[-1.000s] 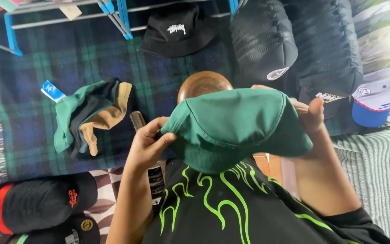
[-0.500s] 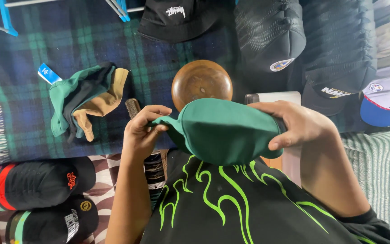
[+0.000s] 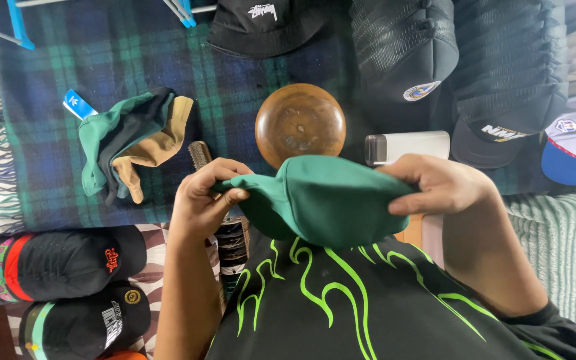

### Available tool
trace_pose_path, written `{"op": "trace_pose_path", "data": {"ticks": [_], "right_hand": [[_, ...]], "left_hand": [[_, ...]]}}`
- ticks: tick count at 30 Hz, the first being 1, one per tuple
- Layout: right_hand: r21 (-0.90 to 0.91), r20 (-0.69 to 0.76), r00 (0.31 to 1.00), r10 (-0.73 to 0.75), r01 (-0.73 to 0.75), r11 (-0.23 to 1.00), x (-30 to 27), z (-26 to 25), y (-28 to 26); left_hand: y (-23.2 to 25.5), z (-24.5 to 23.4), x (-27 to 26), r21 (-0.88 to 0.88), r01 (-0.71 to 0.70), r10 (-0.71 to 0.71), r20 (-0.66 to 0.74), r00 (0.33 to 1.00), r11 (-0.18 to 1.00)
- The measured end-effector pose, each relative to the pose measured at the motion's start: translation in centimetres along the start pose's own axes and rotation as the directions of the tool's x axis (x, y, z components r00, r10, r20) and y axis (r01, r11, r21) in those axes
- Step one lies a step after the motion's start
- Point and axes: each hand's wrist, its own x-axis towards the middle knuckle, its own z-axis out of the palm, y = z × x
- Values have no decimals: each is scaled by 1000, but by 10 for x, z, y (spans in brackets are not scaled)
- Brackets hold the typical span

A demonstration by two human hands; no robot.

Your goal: Cleaning and shaping bucket hats using a brush and hair dryer over a wooden block

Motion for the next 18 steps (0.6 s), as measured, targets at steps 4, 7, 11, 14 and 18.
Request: {"op": "trace_pose_path", "data": {"ticks": [4, 7, 11, 14, 18], "right_hand": [[147, 127, 987, -102, 83, 986, 27, 17, -39], [247, 158, 973, -169, 127, 961, 36, 19, -48], [61, -1, 998, -59, 58, 996, 27, 10, -49], [-84, -147, 989, 7, -19, 996, 19, 0, -32], [-113, -317, 947, -48, 12, 994, 33, 15, -72]], "left_hand": [[-22, -6, 5, -158, 80, -82, -7, 997, 984], [-40, -4, 11, -225, 141, -154, -40, 987, 964], [-25, 13, 35, -480, 150, -243, -138, 960, 864], [2, 7, 63, -408, 144, -200, -96, 975, 901], [61, -10, 96, -64, 69, -64, 89, 994, 996]]}}
